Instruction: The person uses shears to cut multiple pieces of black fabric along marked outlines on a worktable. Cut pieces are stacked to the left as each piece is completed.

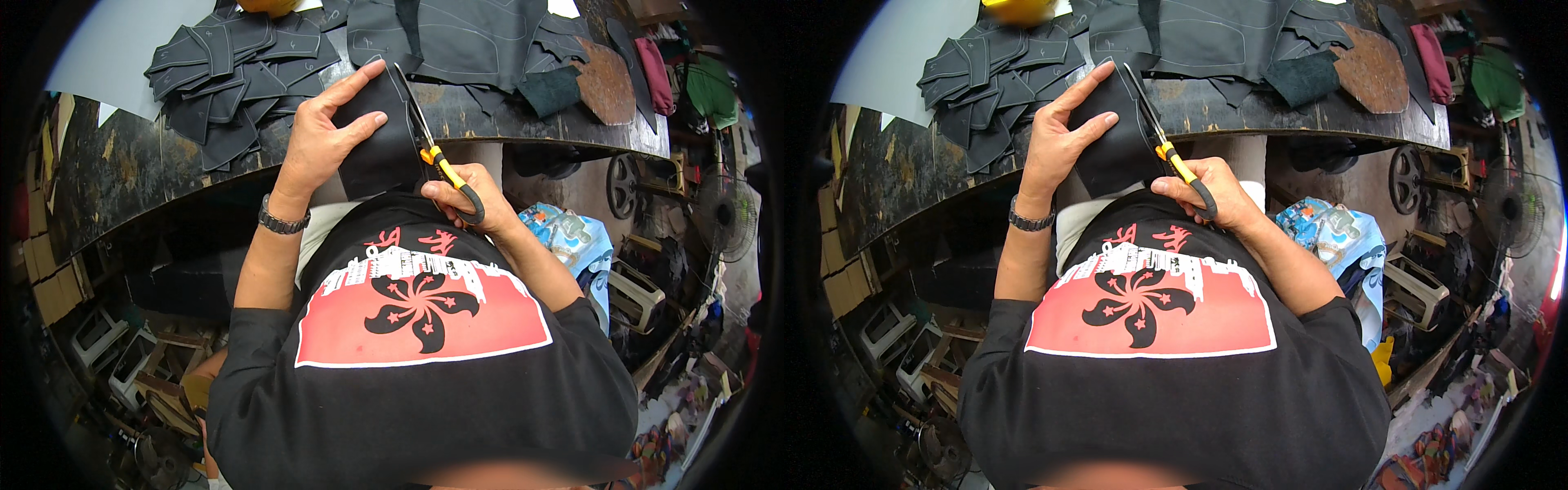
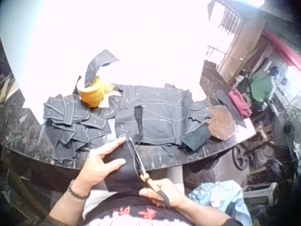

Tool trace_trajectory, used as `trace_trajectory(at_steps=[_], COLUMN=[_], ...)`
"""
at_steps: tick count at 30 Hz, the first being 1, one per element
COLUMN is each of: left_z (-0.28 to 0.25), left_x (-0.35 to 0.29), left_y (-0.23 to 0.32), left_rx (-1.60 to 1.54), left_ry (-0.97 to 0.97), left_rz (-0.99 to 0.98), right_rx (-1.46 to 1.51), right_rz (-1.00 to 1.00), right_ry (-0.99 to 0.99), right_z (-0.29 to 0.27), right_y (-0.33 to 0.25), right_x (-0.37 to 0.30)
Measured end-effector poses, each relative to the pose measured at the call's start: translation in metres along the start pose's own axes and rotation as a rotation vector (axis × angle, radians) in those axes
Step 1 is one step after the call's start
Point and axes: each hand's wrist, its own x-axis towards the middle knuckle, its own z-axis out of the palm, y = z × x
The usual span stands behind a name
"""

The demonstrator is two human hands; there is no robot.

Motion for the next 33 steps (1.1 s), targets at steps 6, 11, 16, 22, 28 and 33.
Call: trace_trajectory(at_steps=[6,11,16,22,28,33], left_z=[-0.001,0.005,0.008,0.009,0.012,0.006], left_x=[0.0,-0.004,-0.006,-0.006,-0.008,-0.01], left_y=[0.001,0.005,0.003,-0.001,0.005,0.004], left_rx=[0.029,0.062,0.024,0.024,0.019,0.059], left_ry=[-0.007,-0.06,-0.03,-0.042,-0.069,-0.055], left_rz=[0.001,-0.002,-0.024,-0.028,-0.059,-0.052], right_rx=[-0.035,0.143,0.086,0.034,0.116,0.151], right_rz=[-0.016,-0.058,-0.041,-0.024,-0.065,-0.037], right_ry=[-0.026,-0.051,-0.041,-0.009,-0.018,-0.016], right_z=[0.003,-0.001,0.001,0.005,0.004,0.011], right_y=[-0.001,-0.009,-0.008,-0.001,-0.004,-0.003], right_x=[0.002,0.012,0.014,0.009,0.017,0.018])
